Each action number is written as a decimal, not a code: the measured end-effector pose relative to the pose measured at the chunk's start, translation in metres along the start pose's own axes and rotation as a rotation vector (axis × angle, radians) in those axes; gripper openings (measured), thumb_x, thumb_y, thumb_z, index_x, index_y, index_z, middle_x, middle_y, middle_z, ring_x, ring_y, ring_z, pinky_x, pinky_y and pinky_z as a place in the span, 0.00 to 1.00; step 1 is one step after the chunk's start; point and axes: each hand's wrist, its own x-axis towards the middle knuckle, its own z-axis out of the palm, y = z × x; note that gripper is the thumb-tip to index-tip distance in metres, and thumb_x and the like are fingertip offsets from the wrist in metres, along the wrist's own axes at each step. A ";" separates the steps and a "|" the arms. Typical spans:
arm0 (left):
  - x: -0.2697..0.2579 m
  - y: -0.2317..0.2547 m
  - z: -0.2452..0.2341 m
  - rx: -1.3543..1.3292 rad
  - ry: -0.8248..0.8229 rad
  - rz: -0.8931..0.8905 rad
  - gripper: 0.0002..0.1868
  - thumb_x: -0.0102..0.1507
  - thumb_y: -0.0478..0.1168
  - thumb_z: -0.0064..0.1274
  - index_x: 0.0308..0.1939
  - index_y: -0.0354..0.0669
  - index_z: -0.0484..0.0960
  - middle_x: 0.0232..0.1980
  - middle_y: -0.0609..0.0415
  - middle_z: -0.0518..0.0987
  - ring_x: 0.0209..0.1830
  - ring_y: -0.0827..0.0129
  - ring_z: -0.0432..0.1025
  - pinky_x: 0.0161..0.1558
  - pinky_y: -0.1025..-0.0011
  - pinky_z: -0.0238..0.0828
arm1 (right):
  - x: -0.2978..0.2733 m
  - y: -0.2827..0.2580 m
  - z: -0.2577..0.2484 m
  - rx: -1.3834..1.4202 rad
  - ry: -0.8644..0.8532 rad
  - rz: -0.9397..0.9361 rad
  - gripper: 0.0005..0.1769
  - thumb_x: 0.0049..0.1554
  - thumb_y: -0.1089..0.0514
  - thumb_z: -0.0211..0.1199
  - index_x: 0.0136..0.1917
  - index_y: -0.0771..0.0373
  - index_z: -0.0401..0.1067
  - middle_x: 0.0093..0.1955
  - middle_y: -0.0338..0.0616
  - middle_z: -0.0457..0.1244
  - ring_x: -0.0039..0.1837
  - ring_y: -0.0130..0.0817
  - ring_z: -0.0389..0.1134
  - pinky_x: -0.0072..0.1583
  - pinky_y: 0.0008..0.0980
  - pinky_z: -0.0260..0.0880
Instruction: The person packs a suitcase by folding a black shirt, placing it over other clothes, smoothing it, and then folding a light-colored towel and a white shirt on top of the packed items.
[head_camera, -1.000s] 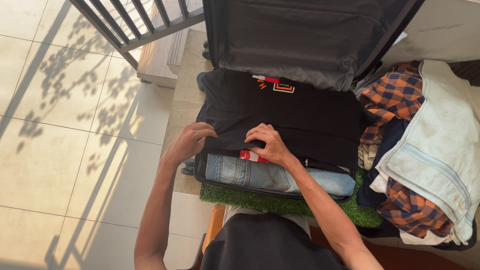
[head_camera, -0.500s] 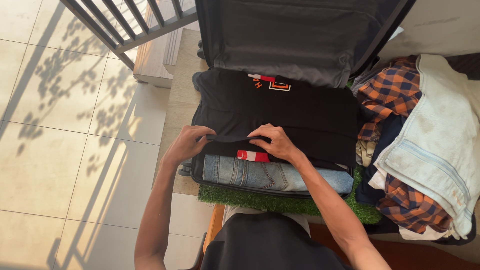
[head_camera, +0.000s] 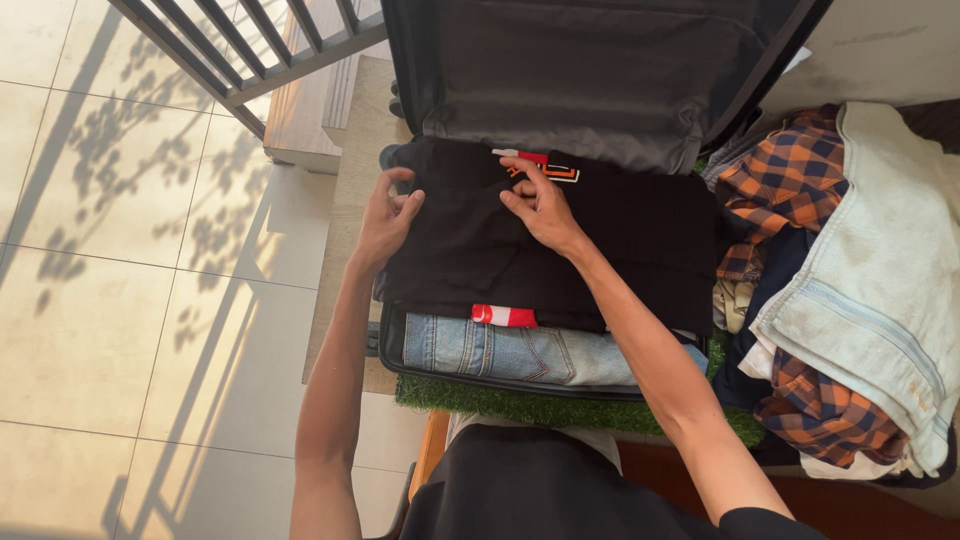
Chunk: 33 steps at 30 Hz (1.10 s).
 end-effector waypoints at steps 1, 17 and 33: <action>-0.001 0.005 0.002 0.001 -0.002 -0.001 0.13 0.67 0.37 0.55 0.55 0.46 0.74 0.23 0.66 0.66 0.24 0.86 0.56 0.27 0.79 0.53 | -0.001 0.002 -0.001 0.001 0.002 0.001 0.23 0.61 0.58 0.63 0.69 0.55 0.65 0.32 0.27 0.58 0.34 0.13 0.57 0.41 0.19 0.62; 0.003 0.003 -0.014 0.345 -0.083 0.022 0.24 0.64 0.30 0.54 0.66 0.42 0.78 0.51 0.49 0.78 0.22 0.80 0.69 0.24 0.73 0.66 | -0.016 0.026 -0.011 -0.124 -0.086 0.091 0.25 0.60 0.64 0.61 0.71 0.56 0.70 0.32 0.32 0.59 0.30 0.17 0.51 0.40 0.23 0.60; 0.099 -0.070 -0.041 0.358 0.103 0.286 0.15 0.70 0.41 0.57 0.58 0.38 0.83 0.48 0.47 0.85 0.52 0.67 0.78 0.54 0.66 0.72 | 0.044 0.045 0.030 -0.612 0.262 -0.268 0.14 0.65 0.56 0.62 0.63 0.59 0.75 0.68 0.45 0.65 0.70 0.44 0.63 0.71 0.47 0.59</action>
